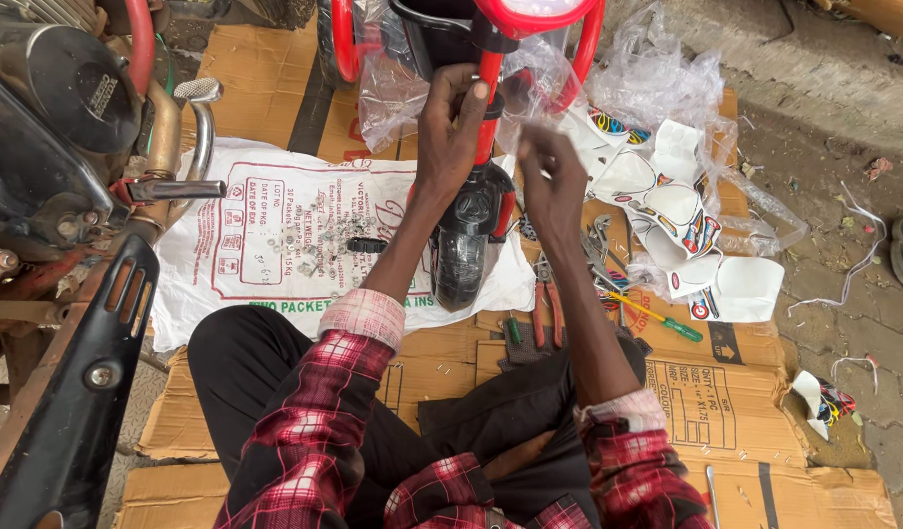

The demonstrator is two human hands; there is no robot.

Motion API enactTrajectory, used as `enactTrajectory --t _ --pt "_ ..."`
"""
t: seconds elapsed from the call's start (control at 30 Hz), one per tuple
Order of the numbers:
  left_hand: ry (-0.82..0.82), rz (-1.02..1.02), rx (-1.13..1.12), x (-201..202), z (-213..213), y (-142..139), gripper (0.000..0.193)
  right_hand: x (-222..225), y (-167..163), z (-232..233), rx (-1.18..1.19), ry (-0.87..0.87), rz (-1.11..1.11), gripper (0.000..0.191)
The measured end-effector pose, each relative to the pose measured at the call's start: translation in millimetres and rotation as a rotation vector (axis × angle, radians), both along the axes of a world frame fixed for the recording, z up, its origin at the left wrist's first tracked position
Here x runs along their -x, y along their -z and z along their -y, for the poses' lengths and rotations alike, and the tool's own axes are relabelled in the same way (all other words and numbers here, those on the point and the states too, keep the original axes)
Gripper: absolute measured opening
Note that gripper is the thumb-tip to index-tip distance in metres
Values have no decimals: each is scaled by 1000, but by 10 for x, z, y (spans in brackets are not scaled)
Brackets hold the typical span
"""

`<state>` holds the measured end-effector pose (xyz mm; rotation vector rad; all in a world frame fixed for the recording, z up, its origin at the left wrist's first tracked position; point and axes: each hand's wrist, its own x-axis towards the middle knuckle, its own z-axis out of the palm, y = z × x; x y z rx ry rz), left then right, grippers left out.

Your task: The person sits on the ground and assembles a children's tricycle, attaching the red handlebar assembly to the front fork and tightening fittings by hand. They then peel decals from a sticker sheet and press a decorative sticker onto the tricycle body.

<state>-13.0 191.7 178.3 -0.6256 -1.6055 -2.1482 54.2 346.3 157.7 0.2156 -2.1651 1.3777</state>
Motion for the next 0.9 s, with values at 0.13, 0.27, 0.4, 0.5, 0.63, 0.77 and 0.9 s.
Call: enactTrajectory --t 0.13,0.27,0.4,0.5,0.63,0.77,0.9 --pt "90 45 -57 -47 57 -19 35 233 -351 294 188 -74 -94 33" --pt "92 67 -114 -61 44 -34 31 287 -361 551 122 -39 -193 33" --pt "140 91 -204 -56 32 -28 29 310 -309 687 -83 151 -277 34" --pt "110 72 -139 -11 64 43 29 360 -324 613 -231 182 -259 35" --pt "63 83 -82 123 19 334 24 301 -241 128 51 -236 -136 24" --pt "-425 313 578 333 32 770 25 170 184 -462 215 41 -115 13" --pt "-343 425 863 489 97 1058 26 -125 889 -1214 241 385 -147 18"
